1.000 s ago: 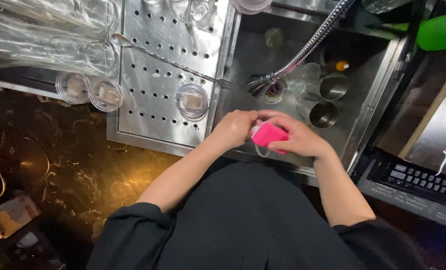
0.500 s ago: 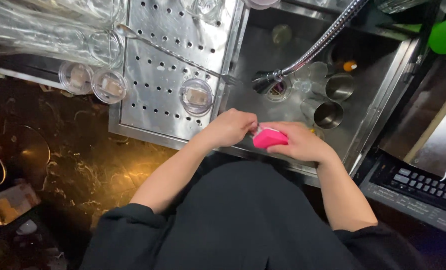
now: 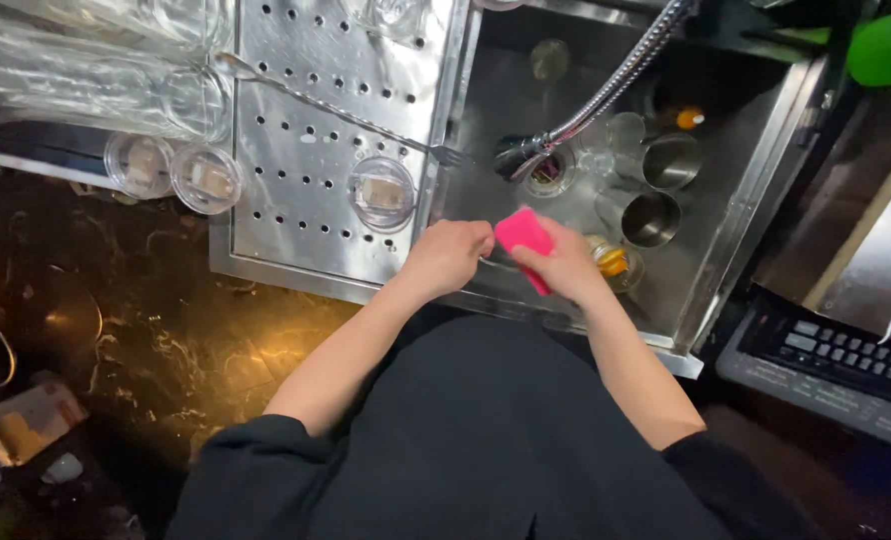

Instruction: Cleaning small plastic lids in a sink and manipulating a small thin object

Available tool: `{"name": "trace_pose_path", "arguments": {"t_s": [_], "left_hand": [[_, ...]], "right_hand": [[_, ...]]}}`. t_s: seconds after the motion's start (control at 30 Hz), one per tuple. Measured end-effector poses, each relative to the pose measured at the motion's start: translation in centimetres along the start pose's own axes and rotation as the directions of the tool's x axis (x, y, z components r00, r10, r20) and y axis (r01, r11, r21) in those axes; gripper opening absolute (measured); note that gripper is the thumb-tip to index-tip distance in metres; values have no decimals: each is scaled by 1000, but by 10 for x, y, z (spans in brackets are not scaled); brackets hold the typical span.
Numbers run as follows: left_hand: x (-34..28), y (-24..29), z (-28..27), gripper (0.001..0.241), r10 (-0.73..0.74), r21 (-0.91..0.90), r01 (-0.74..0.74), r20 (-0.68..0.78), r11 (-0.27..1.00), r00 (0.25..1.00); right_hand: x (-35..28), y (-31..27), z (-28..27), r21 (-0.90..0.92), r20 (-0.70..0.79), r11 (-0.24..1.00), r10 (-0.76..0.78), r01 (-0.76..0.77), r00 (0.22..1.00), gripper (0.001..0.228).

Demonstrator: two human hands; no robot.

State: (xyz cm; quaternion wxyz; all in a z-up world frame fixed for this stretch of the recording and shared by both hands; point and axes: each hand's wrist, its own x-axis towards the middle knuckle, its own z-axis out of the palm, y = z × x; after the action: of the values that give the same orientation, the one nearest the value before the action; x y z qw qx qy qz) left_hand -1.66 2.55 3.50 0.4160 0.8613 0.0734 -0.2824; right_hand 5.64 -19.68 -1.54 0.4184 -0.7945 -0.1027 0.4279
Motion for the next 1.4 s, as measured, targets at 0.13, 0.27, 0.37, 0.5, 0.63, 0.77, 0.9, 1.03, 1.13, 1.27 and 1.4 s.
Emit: {"name": "trace_pose_path", "arguments": {"t_s": [0.13,0.27,0.37,0.5,0.63,0.77,0.9,1.03,1.13,1.27,1.4], "left_hand": [[1,-5,-12,24,-23,22,24,-43,999,999],[2,5,-16,23,-61,47,64,-71,997,996],[3,4,-7,20,-24,293,47,-83,955,996],[1,11,0,22,68,327,-24,-121,945,990],[6,-1,-3,15,12,301,53,-210,952,978],[-4,21,-7,21,113,230,-97,-56,968,992],[0,0,5,18,355,548,-238,-116,802,928],[-7,-6,-9,25,364,458,-286,-89,842,927],[-12,3,-20,24,312,359,-276,-45,892,949],[-12,-6,-7,22,236,319,-195,-94,927,967],[-15,-23,16,21,102,123,-87,-119,989,988]], "right_hand": [[-12,-49,-16,-409,218,898,-80,165,973,61],[-11,-65,-25,-478,235,854,-101,205,967,59],[-17,-83,-28,-682,295,673,-108,288,949,65],[-23,-88,-42,-769,366,522,-113,369,924,91],[-26,-84,-52,-695,491,479,-229,536,841,84],[-20,-48,-27,-659,509,483,-278,577,814,85],[-10,-20,-17,-677,408,522,-320,519,855,63],[-25,-31,-14,-570,210,742,-282,352,936,62],[-15,-21,-11,-463,1,854,-269,239,963,61],[0,2,5,-346,-87,925,-199,158,976,60],[17,25,23,-275,-142,960,15,-54,990,54]]}}
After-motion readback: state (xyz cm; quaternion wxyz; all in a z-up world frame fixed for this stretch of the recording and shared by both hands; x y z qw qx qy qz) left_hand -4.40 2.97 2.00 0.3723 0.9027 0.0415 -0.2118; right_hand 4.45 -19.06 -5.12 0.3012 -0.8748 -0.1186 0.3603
